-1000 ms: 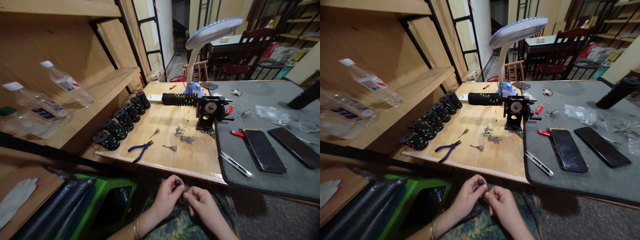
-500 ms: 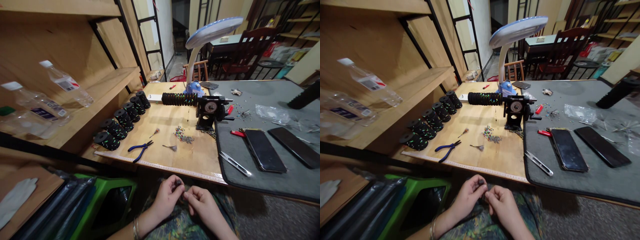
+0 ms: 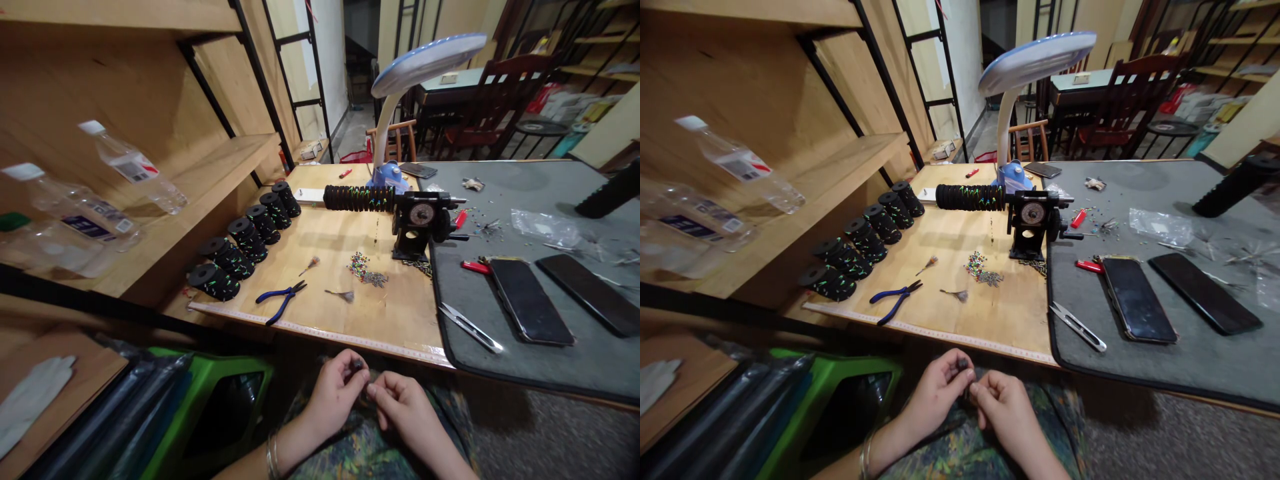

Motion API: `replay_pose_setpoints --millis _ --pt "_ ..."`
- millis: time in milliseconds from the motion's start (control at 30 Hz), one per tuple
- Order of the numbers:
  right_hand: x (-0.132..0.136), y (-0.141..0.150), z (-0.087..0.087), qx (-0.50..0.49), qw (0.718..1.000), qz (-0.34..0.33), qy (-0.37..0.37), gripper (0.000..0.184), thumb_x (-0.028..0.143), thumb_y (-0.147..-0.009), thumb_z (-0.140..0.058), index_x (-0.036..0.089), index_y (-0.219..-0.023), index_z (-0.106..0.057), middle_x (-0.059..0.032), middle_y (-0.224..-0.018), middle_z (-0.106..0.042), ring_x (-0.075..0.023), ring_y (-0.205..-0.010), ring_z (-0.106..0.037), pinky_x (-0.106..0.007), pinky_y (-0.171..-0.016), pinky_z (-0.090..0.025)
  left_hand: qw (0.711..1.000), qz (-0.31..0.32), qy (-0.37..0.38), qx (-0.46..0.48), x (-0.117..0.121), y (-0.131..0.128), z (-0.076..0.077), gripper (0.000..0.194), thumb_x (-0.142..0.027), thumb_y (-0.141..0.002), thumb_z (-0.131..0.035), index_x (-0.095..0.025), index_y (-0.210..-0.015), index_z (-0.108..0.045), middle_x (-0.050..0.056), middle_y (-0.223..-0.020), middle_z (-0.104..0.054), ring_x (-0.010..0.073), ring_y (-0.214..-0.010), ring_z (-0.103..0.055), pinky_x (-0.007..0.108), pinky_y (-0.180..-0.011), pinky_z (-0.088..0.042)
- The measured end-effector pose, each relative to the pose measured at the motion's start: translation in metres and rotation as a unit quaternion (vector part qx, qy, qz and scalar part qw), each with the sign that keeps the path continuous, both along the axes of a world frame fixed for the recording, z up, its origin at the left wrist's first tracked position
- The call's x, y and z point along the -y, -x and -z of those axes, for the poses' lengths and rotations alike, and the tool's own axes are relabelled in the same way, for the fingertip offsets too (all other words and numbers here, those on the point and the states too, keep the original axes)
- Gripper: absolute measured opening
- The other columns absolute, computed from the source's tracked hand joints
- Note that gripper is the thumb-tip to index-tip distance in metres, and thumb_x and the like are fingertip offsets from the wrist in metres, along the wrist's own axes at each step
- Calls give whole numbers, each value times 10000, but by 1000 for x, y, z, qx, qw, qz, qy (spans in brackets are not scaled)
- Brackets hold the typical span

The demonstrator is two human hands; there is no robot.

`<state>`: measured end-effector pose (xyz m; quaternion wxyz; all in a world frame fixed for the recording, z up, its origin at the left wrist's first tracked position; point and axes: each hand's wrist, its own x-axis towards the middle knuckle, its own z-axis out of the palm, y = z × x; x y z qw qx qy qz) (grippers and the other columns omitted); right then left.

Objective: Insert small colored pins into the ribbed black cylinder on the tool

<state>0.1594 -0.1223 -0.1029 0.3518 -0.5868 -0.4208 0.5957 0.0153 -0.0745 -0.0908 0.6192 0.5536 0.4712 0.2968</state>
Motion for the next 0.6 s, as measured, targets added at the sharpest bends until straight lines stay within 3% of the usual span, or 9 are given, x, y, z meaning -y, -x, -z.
replay_pose_setpoints --millis 467,600 --pt "-2 -3 4 -7 999 32 -4 446 623 -781 -577 217 -612 -502 55 -398 -515 -97 -388 -387 -230 -463 -315 999 30 -15 -8 3 2 2 102 -246 -841 -590 -166 -783 -564 -2 -694 -574 135 -644 -562 229 -616 -444" --pt "-1 -3 7 -29 998 48 -10 423 629 -773 -592 213 -720 -530 72 -408 -505 -104 -386 -398 -227 -453 -321 999 37 -24 -14 5 2 4 120 -257 -855 -579 -163 -782 -567 0 -675 -577 134 -630 -557 229 -607 -437"
